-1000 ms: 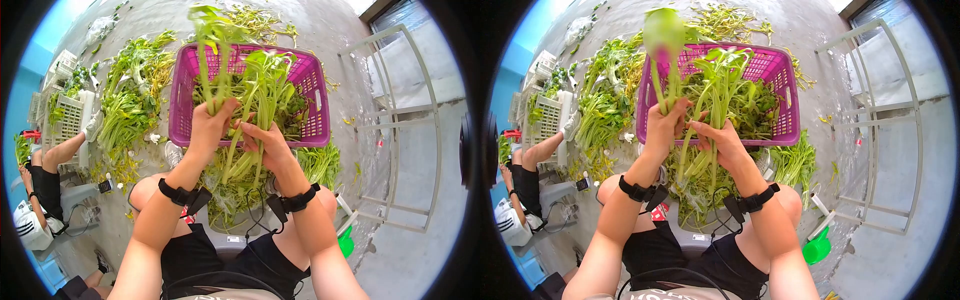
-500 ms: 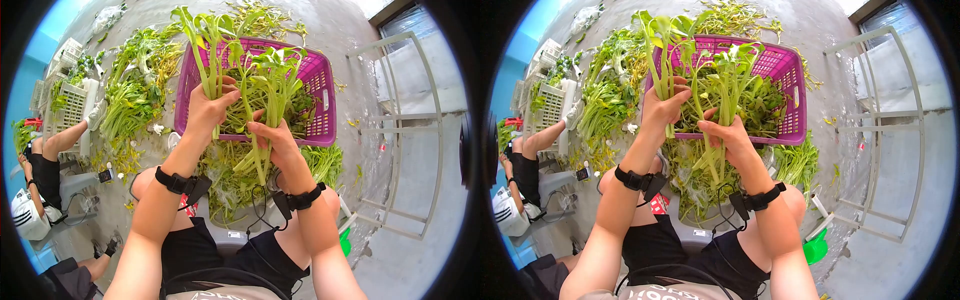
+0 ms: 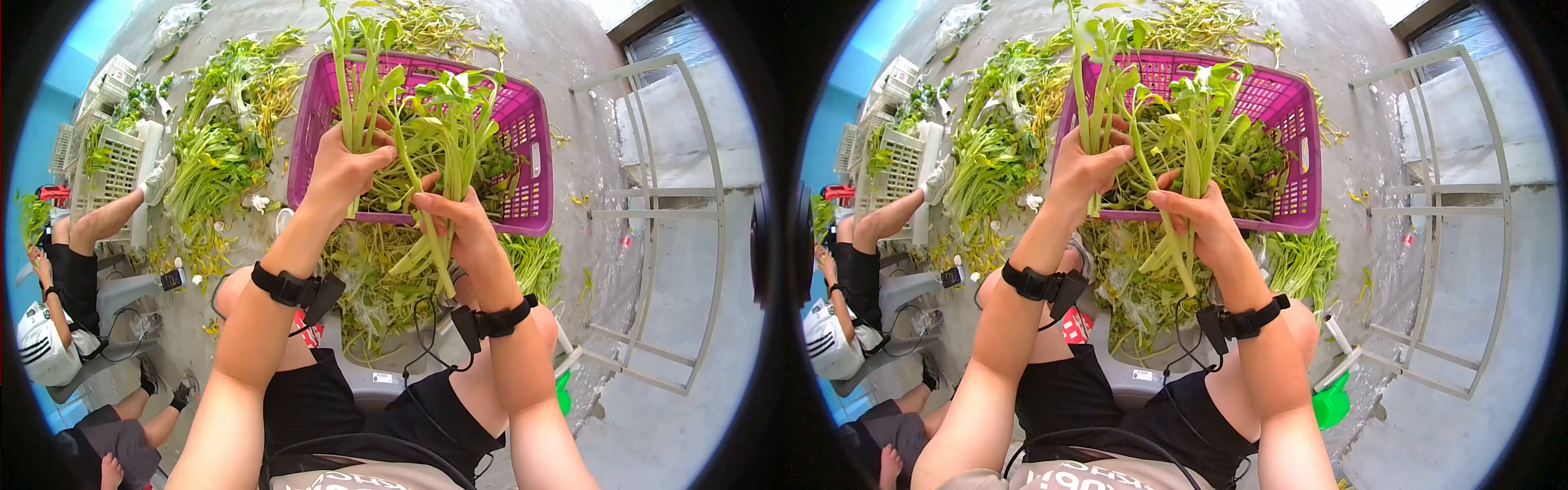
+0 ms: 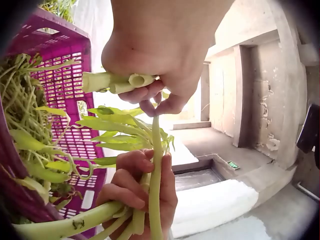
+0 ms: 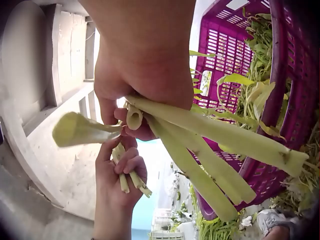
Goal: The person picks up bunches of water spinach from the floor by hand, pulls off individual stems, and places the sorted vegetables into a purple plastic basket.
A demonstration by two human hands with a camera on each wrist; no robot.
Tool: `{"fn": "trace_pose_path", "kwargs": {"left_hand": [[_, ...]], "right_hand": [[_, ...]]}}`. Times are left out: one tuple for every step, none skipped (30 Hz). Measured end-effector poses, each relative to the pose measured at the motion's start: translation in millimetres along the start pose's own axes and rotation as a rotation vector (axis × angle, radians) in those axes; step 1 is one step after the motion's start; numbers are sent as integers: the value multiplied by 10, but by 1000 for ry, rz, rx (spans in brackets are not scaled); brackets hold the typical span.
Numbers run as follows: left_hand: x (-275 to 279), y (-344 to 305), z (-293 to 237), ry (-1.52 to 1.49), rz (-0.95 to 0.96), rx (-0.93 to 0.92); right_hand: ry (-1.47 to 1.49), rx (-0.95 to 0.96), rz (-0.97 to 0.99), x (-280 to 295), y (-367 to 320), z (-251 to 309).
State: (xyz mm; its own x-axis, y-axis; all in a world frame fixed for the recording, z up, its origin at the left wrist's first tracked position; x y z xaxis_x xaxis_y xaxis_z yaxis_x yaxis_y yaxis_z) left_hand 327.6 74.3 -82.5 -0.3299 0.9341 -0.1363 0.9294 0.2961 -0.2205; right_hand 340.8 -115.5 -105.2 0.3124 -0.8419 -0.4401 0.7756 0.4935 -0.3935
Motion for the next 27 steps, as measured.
{"fn": "trace_pose_path", "kwargs": {"left_hand": [[1, -1, -2, -2, 10, 4], [-1, -5, -4, -3, 21, 7], [-11, -13, -14, -3, 22, 8], [-24, -23, -28, -34, 13, 7], [-30, -29, -34, -65, 5, 6], [-31, -27, -29, -64, 5, 7], [-32, -22, -25, -81, 13, 2], [-33, -16, -23, -98, 22, -3], [-34, -15, -21, -98, 22, -3], [-33, -14, -18, -90, 7, 2], [-29, -8, -18, -82, -7, 6], [-16, 1, -18, -82, -7, 6], [15, 15, -14, -108, -22, 8], [42, 22, -15, -133, -36, 11], [63, 18, -33, -118, -64, 19], [103, 27, -16, -118, -63, 18], [133, 39, 9, -177, 11, 24], [154, 44, 26, -236, 85, 31], [187, 31, 43, -235, 85, 29], [200, -14, 43, -223, 104, 41], [211, -71, 31, -209, 122, 51], [223, -139, -2, -206, 121, 45], [237, -226, -42, -243, 101, 45], [254, -311, -89, -278, 83, 40], [287, -406, -134, -318, 62, 45], [320, -503, -197, -312, 68, 32], [344, -597, -276, -364, 77, 28]], "right_hand": [[0, -1, 0, 6, -2, 3], [13, -13, 13, 11, -4, 3], [26, -26, 27, 15, -6, 2], [27, -26, 26, 22, -4, 3], [20, -33, 39, 24, 0, 1], [14, -40, 52, 25, -1, -4], [14, -41, 51, 22, -4, -5], [23, -32, 48, 14, -9, 1], [32, -23, 44, 8, -15, 9], [32, -23, 43, 7, -21, 16], [84, -35, 44, 4, -22, 24], [136, -47, 46, -2, -28, 31], [136, -47, 46, -5, -34, 46], [171, -42, 53, -4, -45, 67], [205, -36, 60, 0, -52, 85], [204, -35, 61, 11, -49, 87], [197, -35, 39, 35, -37, 79], [190, -36, 17, 59, -24, 70], [190, -35, 18, 78, -13, 64], [185, -23, 2, 102, -4, 60], [180, -11, -13, 125, 3, 61], [181, -6, -7, 146, 18, 61], [185, 6, -18, 175, 31, 62], [189, 22, -26, 191, 42, 79], [182, 24, -58, 206, 36, 95], [184, 37, -52, 215, 32, 101], [146, 70, -75, 247, 31, 107]]}}
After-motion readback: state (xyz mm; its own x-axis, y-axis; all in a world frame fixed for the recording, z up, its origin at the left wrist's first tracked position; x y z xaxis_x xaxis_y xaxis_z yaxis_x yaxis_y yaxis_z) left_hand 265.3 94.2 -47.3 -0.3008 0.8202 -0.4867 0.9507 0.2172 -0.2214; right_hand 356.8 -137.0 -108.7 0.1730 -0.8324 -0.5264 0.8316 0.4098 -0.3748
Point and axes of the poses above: each hand's wrist, its own y-axis towards the middle knuckle, its own x-axis out of the back of the hand, z = x × y, the point moved 3 cm from there along y, towards the middle knuckle, and after that the axes turned 3 degrees about -z, right-handed, at the moved point
